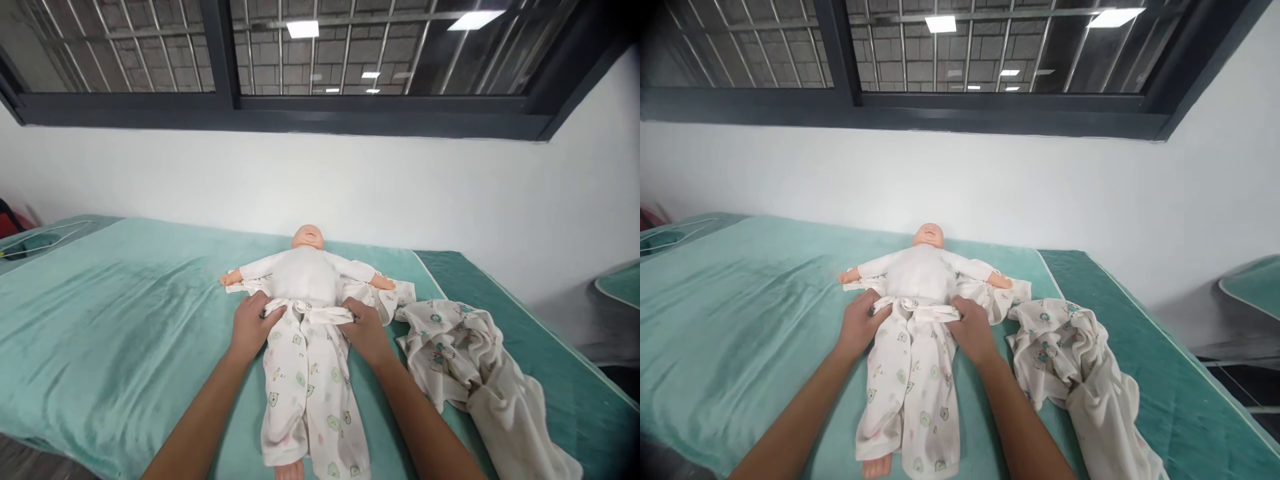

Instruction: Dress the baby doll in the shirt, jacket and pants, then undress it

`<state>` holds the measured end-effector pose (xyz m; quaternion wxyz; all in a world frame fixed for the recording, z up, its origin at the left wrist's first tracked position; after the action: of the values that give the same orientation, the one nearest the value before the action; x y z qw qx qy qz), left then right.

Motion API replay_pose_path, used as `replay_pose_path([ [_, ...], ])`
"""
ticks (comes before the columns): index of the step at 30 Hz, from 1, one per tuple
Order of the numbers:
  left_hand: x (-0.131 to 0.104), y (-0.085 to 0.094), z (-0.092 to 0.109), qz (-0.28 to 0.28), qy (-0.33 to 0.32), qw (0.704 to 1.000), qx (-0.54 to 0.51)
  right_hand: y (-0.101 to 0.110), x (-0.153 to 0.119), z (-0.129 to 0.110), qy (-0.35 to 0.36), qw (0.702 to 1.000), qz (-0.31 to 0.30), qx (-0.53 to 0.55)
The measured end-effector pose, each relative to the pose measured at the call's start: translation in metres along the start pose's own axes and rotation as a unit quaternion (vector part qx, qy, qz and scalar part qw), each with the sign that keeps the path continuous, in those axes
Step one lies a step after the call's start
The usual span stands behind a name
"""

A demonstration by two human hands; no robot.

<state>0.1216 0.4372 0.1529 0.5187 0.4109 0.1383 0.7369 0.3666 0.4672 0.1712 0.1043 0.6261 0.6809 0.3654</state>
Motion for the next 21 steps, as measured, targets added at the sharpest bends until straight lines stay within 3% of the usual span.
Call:
replay_pose_path([
  [3, 0.004, -0.003, 0.003, 0.056, 0.005, 0.996, 0.068, -0.002, 0.002, -0.002, -0.019, 0.997, 0.077, 0.014],
  [5, 0.007, -0.005, 0.003, 0.052, 0.034, 0.996, 0.056, -0.005, 0.004, -0.003, -0.028, 0.995, 0.088, 0.026],
  [7, 0.006, -0.006, 0.003, 0.023, 0.068, 0.997, -0.006, -0.007, 0.004, -0.003, -0.041, 0.997, 0.055, 0.047],
  [10, -0.006, -0.005, 0.004, -0.037, 0.096, 0.987, -0.127, -0.007, -0.005, 0.0, -0.063, 0.993, -0.051, 0.082],
  [12, -0.018, -0.003, 0.007, -0.072, 0.097, 0.978, -0.171, -0.007, -0.014, -0.002, -0.062, 0.988, -0.113, 0.086],
  [14, -0.032, 0.0, 0.009, -0.094, 0.083, 0.974, -0.188, -0.007, -0.022, -0.004, -0.054, 0.987, -0.134, 0.07],
  [16, -0.043, 0.002, 0.012, -0.105, 0.062, 0.975, -0.185, -0.009, -0.03, -0.006, -0.052, 0.992, -0.108, 0.033],
  [21, -0.066, 0.007, 0.021, -0.121, 0.05, 0.977, -0.169, -0.012, -0.052, -0.01, -0.049, 0.994, 0.047, -0.087],
])
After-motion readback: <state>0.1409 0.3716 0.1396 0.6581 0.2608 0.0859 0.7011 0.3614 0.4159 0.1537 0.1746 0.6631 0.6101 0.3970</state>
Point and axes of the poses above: each hand's wrist, its own x-axis towards the middle knuckle, its own y-axis out of the back of the hand, z = x × y, the point moved 5 cm from there along x, towards the middle knuckle, and after that the axes turned 1 degree about -y, right-handed, at the moved point
